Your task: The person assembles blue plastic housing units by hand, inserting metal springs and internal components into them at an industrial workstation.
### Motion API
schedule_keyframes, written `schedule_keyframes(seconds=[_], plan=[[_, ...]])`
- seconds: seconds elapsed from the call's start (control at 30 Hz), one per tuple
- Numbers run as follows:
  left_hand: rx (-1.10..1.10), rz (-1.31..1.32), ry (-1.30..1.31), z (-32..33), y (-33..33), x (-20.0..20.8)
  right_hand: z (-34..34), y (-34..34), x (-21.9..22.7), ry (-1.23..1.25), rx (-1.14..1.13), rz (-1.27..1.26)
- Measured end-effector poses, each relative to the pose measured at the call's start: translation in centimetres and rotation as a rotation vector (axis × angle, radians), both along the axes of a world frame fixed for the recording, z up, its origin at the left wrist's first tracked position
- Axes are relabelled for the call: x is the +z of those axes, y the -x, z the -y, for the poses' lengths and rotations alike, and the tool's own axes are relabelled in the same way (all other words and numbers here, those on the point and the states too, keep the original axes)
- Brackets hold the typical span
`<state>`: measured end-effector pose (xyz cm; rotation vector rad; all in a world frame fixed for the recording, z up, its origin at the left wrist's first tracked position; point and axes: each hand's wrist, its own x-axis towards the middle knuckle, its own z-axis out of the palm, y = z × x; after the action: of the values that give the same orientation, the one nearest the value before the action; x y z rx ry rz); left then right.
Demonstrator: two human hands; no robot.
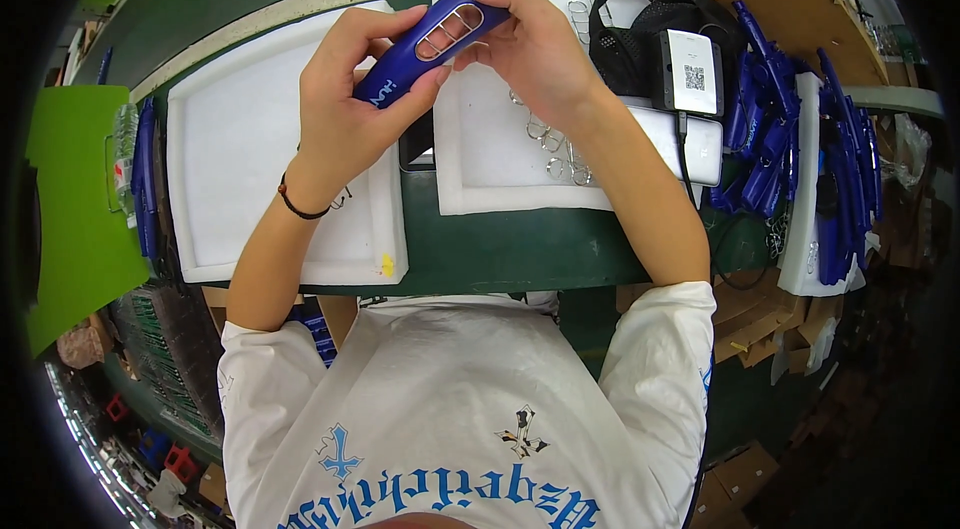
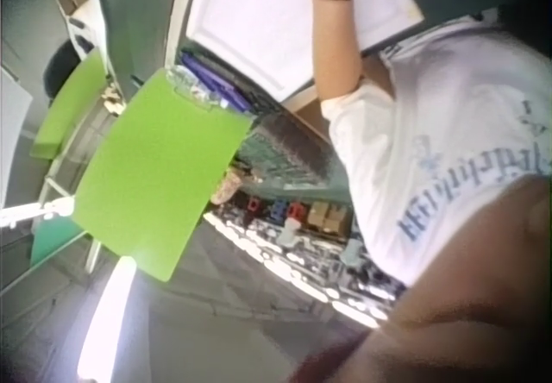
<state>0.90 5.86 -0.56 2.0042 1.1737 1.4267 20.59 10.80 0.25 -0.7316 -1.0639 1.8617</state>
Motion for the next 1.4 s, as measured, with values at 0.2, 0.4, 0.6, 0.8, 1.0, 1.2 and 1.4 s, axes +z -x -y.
schedule_keyframes(seconds=[0.2,0.4,0.6,0.8,1.0,1.2,1.4], plan=[[-0.077,-0.04,-0.11,-0.5,0.5,-0.5,-0.3,-0.4,-1.0,-0.032,0.126,-0.244],[-0.131,-0.024,-0.102,-0.7,0.9,-1.3,0.1,0.4,-0.9,-0.027,0.034,-0.168],[-0.146,0.161,0.266,0.4,-0.5,-0.3,0.2,1.1,-0.3,-0.201,-0.049,0.086],[-0.522,0.452,0.641,2.5,-1.7,0.3,0.5,1.2,-0.4,-0.408,-0.119,0.202],[-0.497,0.41,0.633,2.8,-2.0,0.2,0.6,1.1,-0.3,-0.382,-0.089,0.162],[-0.505,0.389,0.605,2.6,-1.9,0.3,0.6,1.0,0.0,-0.387,-0.06,0.155],[-0.385,0.169,0.469,2.5,-1.8,0.2,0.8,0.9,0.5,-0.643,-0.118,0.335]])
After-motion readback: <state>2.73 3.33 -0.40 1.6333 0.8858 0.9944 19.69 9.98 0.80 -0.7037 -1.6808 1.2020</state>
